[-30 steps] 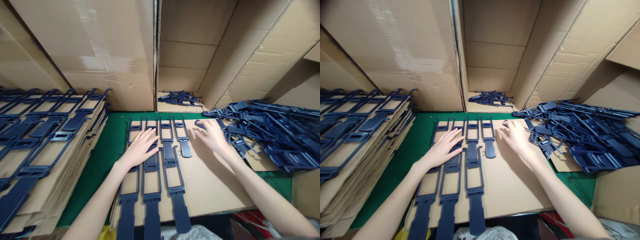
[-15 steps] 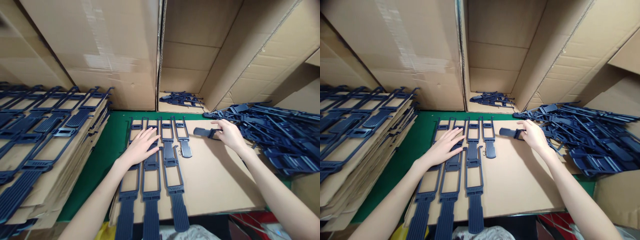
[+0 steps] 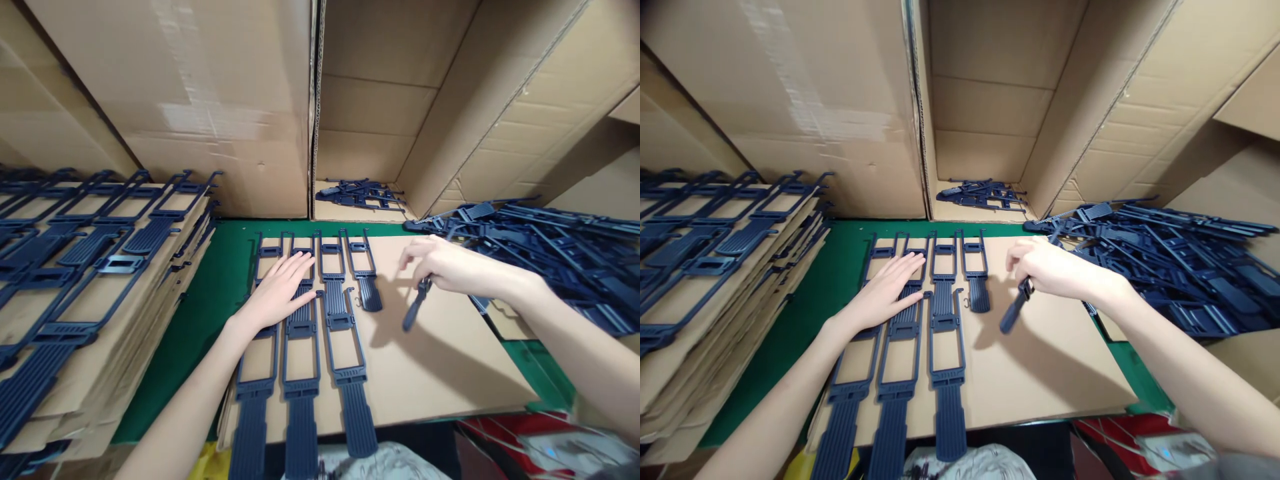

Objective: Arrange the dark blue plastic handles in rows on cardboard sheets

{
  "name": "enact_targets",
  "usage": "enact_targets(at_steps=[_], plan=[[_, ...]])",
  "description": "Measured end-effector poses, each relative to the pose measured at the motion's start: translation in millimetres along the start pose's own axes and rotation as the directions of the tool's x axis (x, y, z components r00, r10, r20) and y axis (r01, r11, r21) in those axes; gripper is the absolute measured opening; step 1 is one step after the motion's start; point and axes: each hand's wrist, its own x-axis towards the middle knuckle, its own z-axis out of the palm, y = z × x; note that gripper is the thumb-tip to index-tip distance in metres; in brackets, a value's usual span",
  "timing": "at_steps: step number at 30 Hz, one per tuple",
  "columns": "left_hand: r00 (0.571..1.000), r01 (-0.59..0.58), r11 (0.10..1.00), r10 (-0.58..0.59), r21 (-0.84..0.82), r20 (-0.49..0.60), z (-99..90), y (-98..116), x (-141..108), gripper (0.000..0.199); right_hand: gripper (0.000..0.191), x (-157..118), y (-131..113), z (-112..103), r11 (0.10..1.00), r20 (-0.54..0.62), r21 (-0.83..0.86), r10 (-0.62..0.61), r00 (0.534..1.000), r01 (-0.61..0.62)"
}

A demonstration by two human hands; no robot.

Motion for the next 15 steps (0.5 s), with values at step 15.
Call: enact_targets(at_steps=[15], plan=[[1.000, -0.010, 1.000, 0.010, 0.009, -0.007, 0.3, -2, 1, 0.059, 0.029, -2, 43, 70, 0.940, -0.236, -0.064, 0.313, 0.920, -0.336]])
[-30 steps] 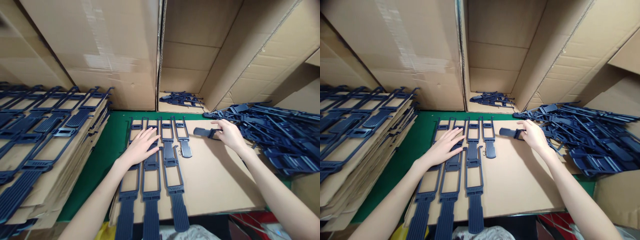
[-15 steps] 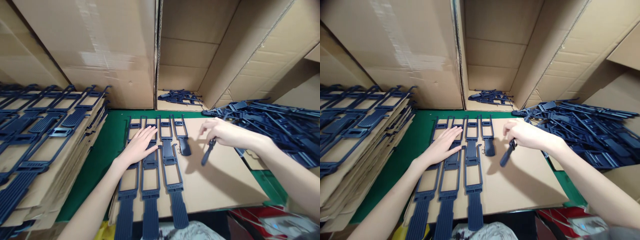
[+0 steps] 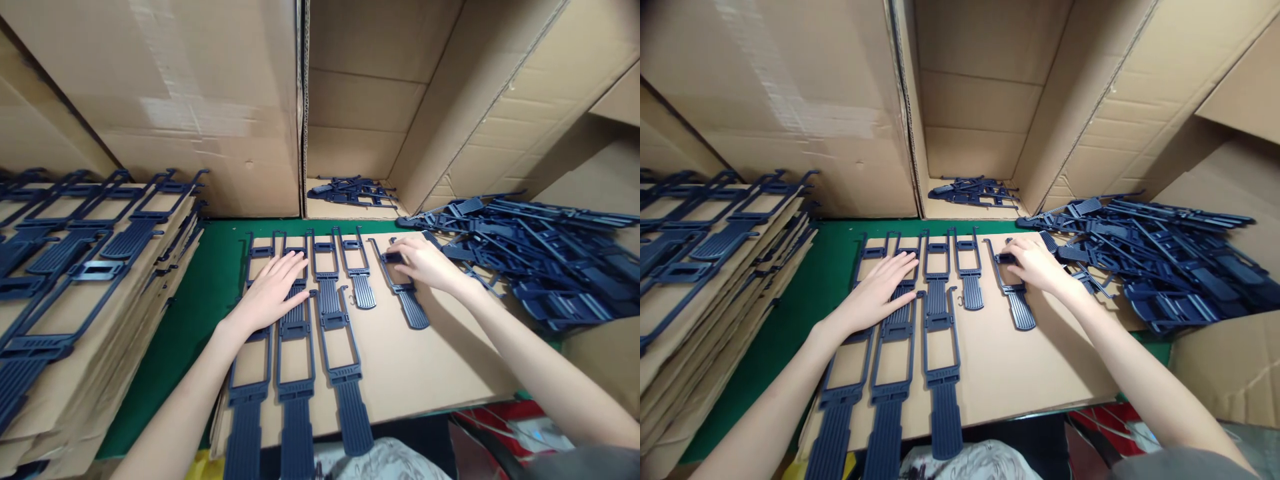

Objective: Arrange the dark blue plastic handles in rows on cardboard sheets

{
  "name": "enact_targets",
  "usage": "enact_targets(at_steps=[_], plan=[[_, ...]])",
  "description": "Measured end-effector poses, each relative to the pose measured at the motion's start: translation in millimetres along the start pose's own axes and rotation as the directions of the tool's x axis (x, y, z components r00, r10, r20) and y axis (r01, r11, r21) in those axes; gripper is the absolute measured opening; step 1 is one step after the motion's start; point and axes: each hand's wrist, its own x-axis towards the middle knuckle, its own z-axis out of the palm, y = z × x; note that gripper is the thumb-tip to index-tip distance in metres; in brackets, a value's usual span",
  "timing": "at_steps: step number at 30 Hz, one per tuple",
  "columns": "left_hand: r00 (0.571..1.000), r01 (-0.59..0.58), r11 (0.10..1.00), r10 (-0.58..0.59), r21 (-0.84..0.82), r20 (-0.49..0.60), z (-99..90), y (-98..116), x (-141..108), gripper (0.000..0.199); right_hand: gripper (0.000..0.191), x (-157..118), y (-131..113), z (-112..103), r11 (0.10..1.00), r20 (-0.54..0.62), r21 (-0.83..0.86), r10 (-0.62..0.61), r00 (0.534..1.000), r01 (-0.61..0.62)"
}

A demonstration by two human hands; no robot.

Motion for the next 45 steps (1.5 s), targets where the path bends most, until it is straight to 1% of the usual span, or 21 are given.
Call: enact_targets(at_steps=[1, 3, 5, 7, 9, 11, 13, 15, 18, 20, 21, 23, 24, 26, 28, 30, 34, 36, 40, 45], plan=[[1.000, 0.000, 1.000, 0.000, 0.005, 0.003, -0.2, 0, 0, 0.059, 0.027, -1, 0, 3, 1.000, -0.003, -0.010, -0.001, 1.000, 0.001], [1.000, 0.001, 1.000, -0.001, 0.007, 0.006, -0.8, 0, 0, 0.058, 0.023, -2, -2, 5, 0.999, -0.050, -0.033, -0.014, 0.999, 0.013], [1.000, 0.001, 1.000, -0.001, 0.006, 0.008, -1.2, 1, 0, 0.057, 0.023, -5, -5, -1, 0.998, -0.126, -0.049, -0.052, 0.991, 0.046], [1.000, -0.003, 1.000, 0.003, 0.010, 0.012, -1.5, 0, 0, 0.055, 0.024, -11, -13, -14, 0.994, -0.177, -0.047, -0.107, 0.978, 0.100], [1.000, -0.010, 1.000, 0.009, 0.023, 0.019, -1.8, 0, 0, 0.052, 0.024, -19, -27, -29, 0.987, -0.175, -0.029, -0.161, 0.971, 0.158], [1.000, -0.018, 0.999, 0.017, 0.034, 0.018, -2.8, -1, 1, 0.050, 0.024, -29, -44, -40, 0.979, -0.142, -0.005, -0.203, 0.969, 0.204], [1.000, -0.027, 0.999, 0.027, 0.038, 0.008, -5.2, 0, 2, 0.048, 0.024, -40, -60, -43, 0.973, -0.112, 0.016, -0.229, 0.967, 0.232], [0.999, -0.035, 0.999, 0.035, 0.021, -0.004, -9.7, 6, 3, 0.045, 0.022, -50, -74, -39, 0.970, -0.111, 0.033, -0.238, 0.965, 0.243], [0.997, -0.070, 0.997, 0.072, -0.039, 0.030, -20.0, 28, 0, 0.044, 0.020, -60, -87, -28, 0.970, -0.139, 0.064, -0.224, 0.965, 0.235], [0.984, -0.132, 0.987, 0.142, -0.094, 0.110, -27.0, 51, -5, 0.047, 0.019, -65, -94, -20, 0.972, -0.154, 0.095, -0.197, 0.968, 0.213], [0.970, -0.164, 0.978, 0.183, -0.129, 0.157, -29.9, 62, -9, 0.050, 0.019, -66, -98, -17, 0.974, -0.160, 0.112, -0.180, 0.971, 0.199], [0.936, -0.202, 0.961, 0.247, -0.191, 0.251, -33.1, 83, -17, 0.063, 0.021, -68, -105, -10, 0.974, -0.167, 0.143, -0.152, 0.974, 0.176], [0.926, -0.200, 0.957, 0.254, -0.209, 0.280, -33.4, 91, -21, 0.068, 0.022, -69, -108, -8, 0.973, -0.168, 0.155, -0.142, 0.975, 0.168], [0.917, -0.184, 0.958, 0.248, -0.221, 0.311, -32.1, 100, -28, 0.074, 0.026, -69, -114, -4, 0.974, -0.166, 0.167, -0.124, 0.978, 0.152], [0.915, -0.175, 0.961, 0.239, -0.214, 0.324, -30.0, 102, -32, 0.074, 0.028, -70, -118, -1, 0.977, -0.160, 0.165, -0.109, 0.981, 0.136], [0.909, -0.183, 0.961, 0.245, -0.207, 0.336, -28.7, 99, -33, 0.077, 0.029, -70, -118, 0, 0.979, -0.159, 0.155, -0.105, 0.982, 0.129], [0.893, -0.218, 0.946, 0.293, -0.241, 0.341, -30.1, 91, -32, 0.079, 0.024, -71, -115, 0, 0.981, -0.159, 0.137, -0.113, 0.981, 0.136], [0.880, -0.240, 0.935, 0.323, -0.261, 0.347, -31.7, 88, -30, 0.071, 0.021, -71, -112, 0, 0.982, -0.174, 0.143, -0.098, 0.980, 0.124], [0.864, -0.279, 0.924, 0.360, -0.261, 0.352, -34.7, 85, -25, 0.045, 0.021, -69, -108, 3, 0.981, -0.212, 0.158, -0.074, 0.974, 0.109], [0.880, -0.281, 0.926, 0.354, -0.253, 0.317, -37.2, 84, -24, 0.040, 0.020, -65, -106, 9, 0.982, -0.201, 0.155, -0.078, 0.977, 0.110]])
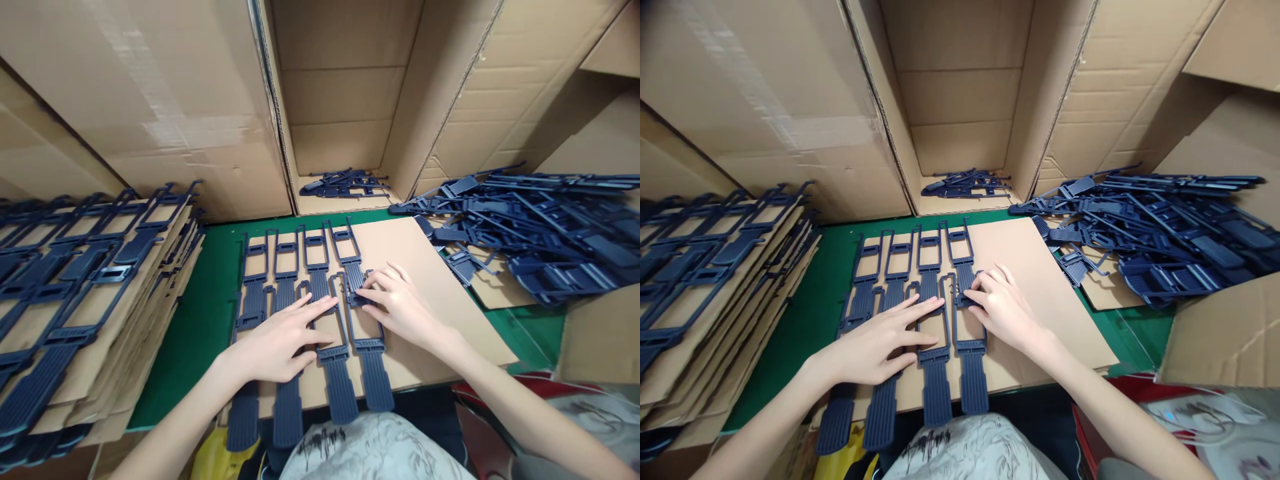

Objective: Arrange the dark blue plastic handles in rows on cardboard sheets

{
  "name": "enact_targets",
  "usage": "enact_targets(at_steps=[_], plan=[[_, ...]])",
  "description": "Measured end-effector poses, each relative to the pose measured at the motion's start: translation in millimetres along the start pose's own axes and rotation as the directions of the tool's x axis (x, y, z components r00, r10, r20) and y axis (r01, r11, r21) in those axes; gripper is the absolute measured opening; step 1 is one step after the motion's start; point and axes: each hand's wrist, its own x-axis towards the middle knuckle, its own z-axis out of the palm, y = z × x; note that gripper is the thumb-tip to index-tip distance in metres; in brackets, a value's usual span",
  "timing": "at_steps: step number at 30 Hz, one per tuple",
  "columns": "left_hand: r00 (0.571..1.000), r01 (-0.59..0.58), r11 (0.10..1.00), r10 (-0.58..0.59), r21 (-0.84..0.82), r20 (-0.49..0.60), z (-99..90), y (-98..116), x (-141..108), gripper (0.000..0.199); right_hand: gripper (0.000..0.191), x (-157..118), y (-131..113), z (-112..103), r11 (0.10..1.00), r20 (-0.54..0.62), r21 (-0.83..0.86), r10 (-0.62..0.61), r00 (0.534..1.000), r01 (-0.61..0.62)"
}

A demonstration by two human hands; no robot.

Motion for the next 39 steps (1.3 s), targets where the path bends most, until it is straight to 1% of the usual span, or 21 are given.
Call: enact_targets(at_steps=[2, 3, 7, 10, 12, 15, 18, 20, 23, 25, 27, 30, 32, 34, 39], plan=[[1.000, 0.013, 1.000, -0.013, -0.003, -0.007, 0.7, -1, 1, 0.032, 0.021, 0, 0, 4, 1.000, -0.003, 0.007, 0.005, 1.000, -0.005], [1.000, 0.018, 1.000, -0.018, -0.004, -0.012, 1.7, -1, 1, 0.031, 0.022, 0, 0, 6, 1.000, -0.011, 0.014, 0.009, 1.000, -0.009], [0.998, 0.030, 0.999, -0.028, 0.032, -0.059, 8.8, -4, 5, 0.050, 0.025, -4, -3, 16, 0.997, -0.062, 0.073, 0.026, 0.998, -0.021], [0.997, 0.021, 0.997, -0.016, 0.069, -0.076, 12.7, -3, 6, 0.052, 0.027, -7, -4, 21, 0.994, -0.079, 0.106, 0.030, 0.996, -0.022], [0.997, 0.018, 0.996, -0.012, 0.083, -0.074, 12.2, -2, 5, 0.051, 0.027, -8, -5, 21, 0.993, -0.077, 0.114, 0.029, 0.997, -0.020], [0.998, 0.009, 0.994, -0.002, 0.112, -0.066, 5.1, 0, 7, 0.050, 0.028, -9, -6, 19, 0.994, -0.055, 0.107, 0.034, 0.998, -0.028], [0.996, 0.000, 0.987, 0.014, 0.158, -0.086, -7.6, -4, 18, 0.046, 0.029, -7, -7, 17, 0.994, -0.040, 0.098, 0.049, 0.998, -0.044], [0.994, 0.001, 0.984, 0.019, 0.178, -0.109, -16.0, -11, 31, 0.047, 0.033, -5, -8, 17, 0.995, -0.043, 0.093, 0.051, 0.998, -0.047], [0.992, 0.011, 0.981, 0.013, 0.194, -0.124, -22.4, -30, 56, 0.056, 0.037, -3, -8, 22, 0.996, -0.027, 0.073, 0.048, 0.998, -0.046], [0.995, 0.022, 0.981, -0.002, 0.194, -0.104, -20.9, -44, 72, 0.065, 0.036, -3, -8, 27, 0.996, -0.015, 0.063, 0.058, 0.998, -0.056], [0.997, 0.027, 0.981, -0.014, 0.195, -0.071, -15.6, -56, 83, 0.072, 0.034, -2, -9, 31, 0.996, -0.020, 0.065, 0.069, 0.997, -0.068], [0.998, 0.033, 0.980, -0.023, 0.195, -0.051, -5.3, -66, 90, 0.072, 0.034, -2, -10, 34, 0.992, -0.055, 0.091, 0.088, 0.995, -0.083], [0.998, 0.026, 0.981, -0.015, 0.192, -0.055, 0.1, -68, 90, 0.069, 0.035, -2, -10, 35, 0.989, -0.077, 0.120, 0.094, 0.993, -0.085], [0.997, 0.017, 0.983, -0.003, 0.184, -0.076, 3.1, -68, 87, 0.067, 0.032, -2, -11, 35, 0.986, -0.091, 0.145, 0.091, 0.992, -0.078], [0.987, 0.031, 0.980, 0.000, 0.197, -0.158, 2.6, -65, 82, 0.062, 0.024, 0, -11, 35, 0.980, -0.110, 0.184, 0.097, 0.989, -0.076]])
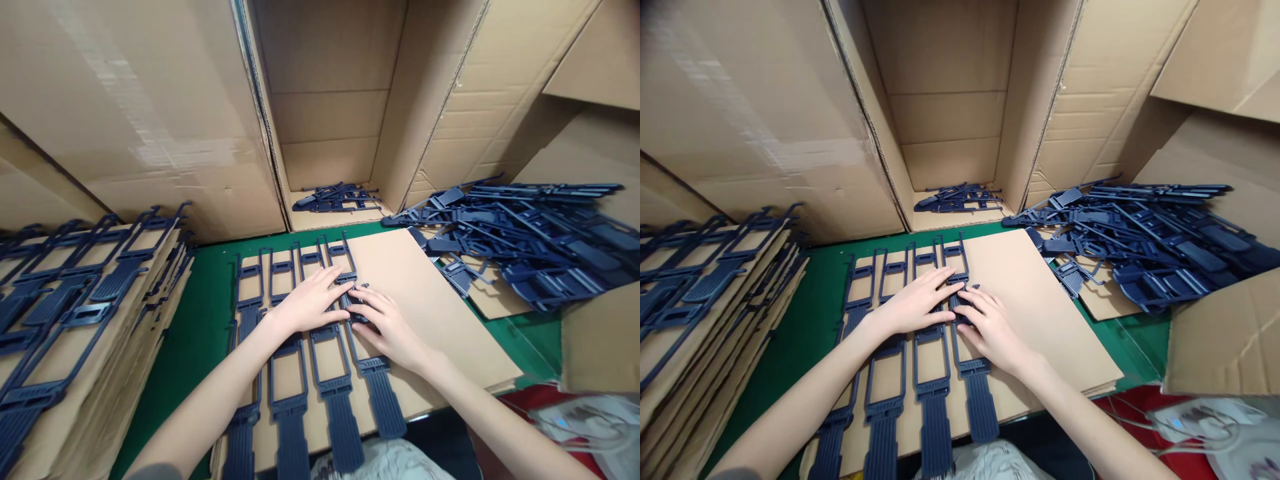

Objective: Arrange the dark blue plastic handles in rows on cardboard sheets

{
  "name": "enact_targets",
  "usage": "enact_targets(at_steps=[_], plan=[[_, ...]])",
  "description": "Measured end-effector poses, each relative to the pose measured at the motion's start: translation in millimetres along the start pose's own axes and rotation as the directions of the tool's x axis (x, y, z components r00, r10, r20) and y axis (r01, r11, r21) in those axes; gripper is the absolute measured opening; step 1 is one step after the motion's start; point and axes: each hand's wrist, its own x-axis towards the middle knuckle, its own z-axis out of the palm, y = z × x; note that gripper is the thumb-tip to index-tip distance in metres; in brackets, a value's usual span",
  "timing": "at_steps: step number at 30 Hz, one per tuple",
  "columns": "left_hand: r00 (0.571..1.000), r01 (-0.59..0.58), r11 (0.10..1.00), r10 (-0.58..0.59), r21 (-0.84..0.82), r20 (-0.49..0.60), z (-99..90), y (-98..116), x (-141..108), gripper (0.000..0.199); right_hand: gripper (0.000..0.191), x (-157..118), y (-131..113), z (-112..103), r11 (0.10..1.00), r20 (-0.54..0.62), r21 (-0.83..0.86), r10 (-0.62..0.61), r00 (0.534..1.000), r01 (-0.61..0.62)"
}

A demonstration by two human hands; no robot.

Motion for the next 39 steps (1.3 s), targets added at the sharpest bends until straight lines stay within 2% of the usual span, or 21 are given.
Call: enact_targets(at_steps=[10, 16, 19, 22, 24, 25, 27, 29, 30, 34, 39], plan=[[1.000, 0.003, 1.000, -0.003, -0.017, -0.017, -3.0, 4, 0, 0.061, 0.023, 1, -3, 0, 1.000, -0.009, 0.019, 0.010, 1.000, -0.010], [1.000, 0.012, 0.999, -0.012, 0.047, 0.004, -7.9, 8, -1, 0.062, 0.024, 3, -7, -3, 1.000, -0.006, -0.005, -0.015, 1.000, 0.015], [1.000, 0.003, 0.996, -0.005, 0.089, 0.015, -17.1, 9, -5, 0.064, 0.025, 8, -2, -22, 0.999, -0.045, -0.028, -0.042, 0.998, 0.041], [1.000, 0.019, 0.996, -0.020, 0.092, 0.013, -32.3, 9, -11, 0.058, 0.024, 10, 22, -56, 0.986, -0.125, -0.142, 0.074, 0.989, -0.092], [0.999, 0.028, 0.998, -0.030, 0.060, 0.029, -41.5, 11, -15, 0.054, 0.026, 6, 50, -80, 0.926, -0.166, -0.292, 0.195, 0.967, -0.237], [0.999, 0.029, 0.999, -0.030, 0.039, 0.034, -44.6, 12, -16, 0.053, 0.030, 3, 66, -89, 0.865, -0.169, -0.383, 0.278, 0.946, -0.323], [0.999, 0.016, 1.000, -0.016, -0.002, 0.031, -45.9, 14, -18, 0.052, 0.038, -6, 94, -102, 0.692, -0.174, -0.547, 0.457, 0.872, -0.472], [1.000, -0.001, 1.000, 0.002, -0.027, 0.026, -41.4, 16, -18, 0.051, 0.047, -16, 114, -107, 0.534, -0.175, -0.648, 0.590, 0.788, -0.543], [0.999, -0.006, 0.999, 0.008, -0.035, 0.032, -37.7, 16, -18, 0.052, 0.050, -20, 120, -106, 0.488, -0.173, -0.673, 0.627, 0.760, -0.556], [0.997, 0.002, 0.998, 0.004, -0.069, 0.082, -23.5, 19, -16, 0.054, 0.051, -27, 125, -102, 0.450, -0.167, -0.680, 0.674, 0.720, -0.579], [0.985, 0.042, 0.998, -0.032, -0.053, 0.167, -19.2, 25, -15, 0.058, 0.047, -26, 131, -108, 0.498, -0.210, -0.538, 0.702, 0.680, -0.680]])
